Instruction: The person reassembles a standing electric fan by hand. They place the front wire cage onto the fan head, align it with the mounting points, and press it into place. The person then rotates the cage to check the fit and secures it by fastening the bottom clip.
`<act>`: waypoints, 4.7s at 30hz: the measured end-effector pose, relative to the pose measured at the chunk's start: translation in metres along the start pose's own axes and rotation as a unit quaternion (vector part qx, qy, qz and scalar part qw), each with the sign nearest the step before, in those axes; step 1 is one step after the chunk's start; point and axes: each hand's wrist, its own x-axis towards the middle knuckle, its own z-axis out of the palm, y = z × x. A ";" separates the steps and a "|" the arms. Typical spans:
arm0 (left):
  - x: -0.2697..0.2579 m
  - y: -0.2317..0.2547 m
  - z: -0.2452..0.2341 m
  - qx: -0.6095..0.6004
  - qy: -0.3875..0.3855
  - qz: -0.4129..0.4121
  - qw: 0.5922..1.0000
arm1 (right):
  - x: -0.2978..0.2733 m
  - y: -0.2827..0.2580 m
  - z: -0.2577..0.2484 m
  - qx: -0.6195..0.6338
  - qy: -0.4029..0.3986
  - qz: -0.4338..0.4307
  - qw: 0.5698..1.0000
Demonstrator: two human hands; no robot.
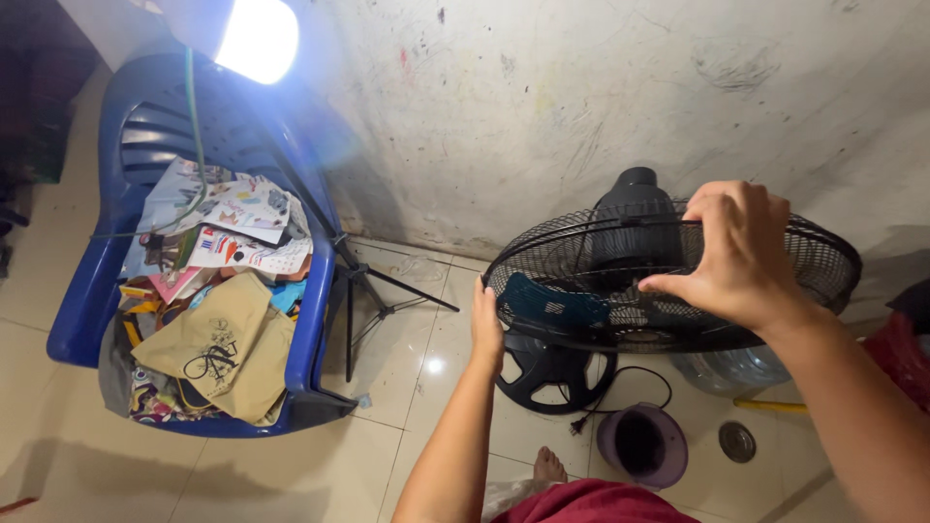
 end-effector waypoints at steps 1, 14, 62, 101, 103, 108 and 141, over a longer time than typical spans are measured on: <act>-0.003 0.002 0.001 -0.003 -0.012 0.007 1.000 | 0.000 0.000 0.000 0.002 0.005 -0.001 1.000; -0.007 0.039 0.014 0.202 0.049 -0.093 0.974 | 0.000 -0.002 0.001 0.007 0.005 0.000 1.000; -0.035 0.197 0.096 0.325 -0.120 0.378 0.858 | -0.053 -0.024 -0.026 0.061 0.074 0.082 0.992; -0.071 0.228 0.151 0.423 -0.144 0.404 0.798 | -0.082 -0.018 -0.008 0.105 0.098 0.244 0.959; -0.075 0.233 0.150 0.410 -0.153 0.409 0.801 | -0.082 -0.013 -0.009 0.162 0.086 0.280 0.942; -0.076 0.247 0.149 0.448 -0.129 0.401 0.789 | -0.080 0.002 -0.022 0.239 0.120 0.325 0.907; 0.021 0.089 -0.013 -0.005 -0.022 0.057 0.998 | -0.077 0.054 -0.015 0.249 0.094 0.396 0.879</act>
